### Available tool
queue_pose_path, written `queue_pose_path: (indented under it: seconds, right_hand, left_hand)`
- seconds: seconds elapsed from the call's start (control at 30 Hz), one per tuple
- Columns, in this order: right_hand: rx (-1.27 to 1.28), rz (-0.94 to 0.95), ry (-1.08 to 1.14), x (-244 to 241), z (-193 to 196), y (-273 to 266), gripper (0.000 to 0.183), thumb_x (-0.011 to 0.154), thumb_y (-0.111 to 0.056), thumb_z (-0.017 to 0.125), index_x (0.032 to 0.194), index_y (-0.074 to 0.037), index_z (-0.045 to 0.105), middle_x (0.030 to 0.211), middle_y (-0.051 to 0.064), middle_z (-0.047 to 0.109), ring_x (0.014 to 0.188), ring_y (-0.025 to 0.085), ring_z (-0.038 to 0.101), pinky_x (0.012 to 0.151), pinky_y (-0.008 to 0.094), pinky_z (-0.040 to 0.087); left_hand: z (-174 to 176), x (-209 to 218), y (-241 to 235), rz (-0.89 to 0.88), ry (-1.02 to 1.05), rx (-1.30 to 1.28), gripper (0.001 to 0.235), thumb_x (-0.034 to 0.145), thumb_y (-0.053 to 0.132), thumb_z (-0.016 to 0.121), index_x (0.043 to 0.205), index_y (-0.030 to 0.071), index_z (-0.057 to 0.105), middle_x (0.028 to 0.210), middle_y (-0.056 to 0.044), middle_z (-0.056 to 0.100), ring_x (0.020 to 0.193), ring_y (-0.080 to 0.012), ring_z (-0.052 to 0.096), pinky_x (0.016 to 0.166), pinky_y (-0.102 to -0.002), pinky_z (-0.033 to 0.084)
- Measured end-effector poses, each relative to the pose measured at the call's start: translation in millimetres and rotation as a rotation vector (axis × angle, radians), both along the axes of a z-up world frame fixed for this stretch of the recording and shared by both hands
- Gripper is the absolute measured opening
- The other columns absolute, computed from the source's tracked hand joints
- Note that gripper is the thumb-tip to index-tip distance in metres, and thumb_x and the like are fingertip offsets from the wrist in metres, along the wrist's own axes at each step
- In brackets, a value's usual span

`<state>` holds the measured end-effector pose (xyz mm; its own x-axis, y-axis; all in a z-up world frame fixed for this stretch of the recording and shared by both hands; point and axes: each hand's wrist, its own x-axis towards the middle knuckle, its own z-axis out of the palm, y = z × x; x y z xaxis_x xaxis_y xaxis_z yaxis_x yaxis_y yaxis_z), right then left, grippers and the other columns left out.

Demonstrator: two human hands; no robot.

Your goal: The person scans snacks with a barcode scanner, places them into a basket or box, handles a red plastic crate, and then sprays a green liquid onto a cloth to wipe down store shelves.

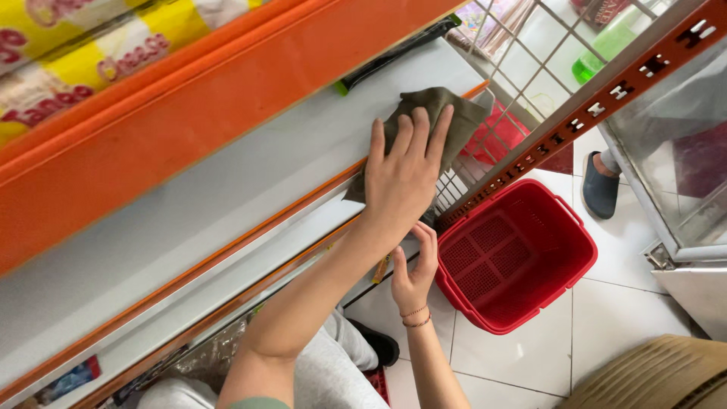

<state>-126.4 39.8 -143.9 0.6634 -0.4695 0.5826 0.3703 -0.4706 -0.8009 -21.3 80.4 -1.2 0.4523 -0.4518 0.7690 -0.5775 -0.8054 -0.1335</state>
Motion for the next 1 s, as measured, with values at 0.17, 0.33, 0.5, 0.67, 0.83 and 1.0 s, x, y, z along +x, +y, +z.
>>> queue_pose_path:
  seconds: [0.17,0.33,0.5,0.67,0.83,1.0]
  right_hand:
    - [-0.052,0.058,0.002,-7,10,31,0.038,0.092,-0.011,0.065,0.127,0.002,0.059,0.131,0.017,0.059,0.124,0.031,0.059,0.11,0.04,0.046]
    - [-0.089,0.129,-0.023,-8,22,68,0.037,0.094,-0.013,0.065,0.127,0.001,0.06,0.131,0.017,0.058,0.123,0.031,0.059,0.109,0.04,0.047]
    - [-0.13,0.22,-0.082,-15,31,111,0.035,0.1,-0.019,0.065,0.129,0.0,0.06,0.13,0.017,0.059,0.122,0.031,0.06,0.106,0.039,0.049]
    - [-0.186,0.275,-0.126,-32,37,149,0.03,0.099,-0.015,0.064,0.125,-0.001,0.062,0.128,0.017,0.062,0.122,0.029,0.061,0.105,0.039,0.049]
    - [-0.155,0.317,-0.178,-45,50,183,0.029,0.096,-0.011,0.064,0.124,-0.001,0.062,0.128,0.016,0.061,0.119,0.03,0.061,0.097,0.035,0.05]
    - [-0.335,0.245,-0.282,-44,67,218,0.032,0.094,-0.004,0.066,0.125,-0.003,0.062,0.137,0.014,0.053,0.129,0.032,0.055,0.111,0.043,0.045]
  left_hand:
    - [-12,-38,87,0.068,0.052,-0.031,0.064,0.091,0.018,0.061,0.154,0.012,0.051,0.135,-0.011,0.059,0.123,-0.0246,0.058,0.116,-0.056,0.035]
    - [-39,-79,185,0.207,0.049,-0.048,0.063,0.092,0.018,0.066,0.154,0.016,0.053,0.134,-0.009,0.061,0.124,-0.023,0.06,0.119,-0.059,0.028]
    - [-75,-125,309,0.329,0.066,-0.107,0.06,0.087,0.019,0.076,0.146,0.014,0.063,0.131,-0.012,0.063,0.123,-0.0259,0.061,0.121,-0.062,0.016]
    - [-84,-153,365,0.457,0.079,-0.235,0.063,0.08,0.015,0.075,0.142,0.012,0.062,0.132,-0.014,0.063,0.125,-0.0325,0.06,0.12,-0.066,0.013]
    - [-63,-130,295,0.295,0.1,-0.114,0.073,0.084,0.016,0.071,0.154,0.013,0.049,0.142,-0.016,0.057,0.134,-0.03,0.056,0.124,-0.064,0.023]
    - [-54,-131,319,0.266,0.106,-0.143,0.062,0.089,0.016,0.072,0.149,0.013,0.057,0.136,-0.007,0.06,0.127,-0.0236,0.057,0.124,-0.065,0.017]
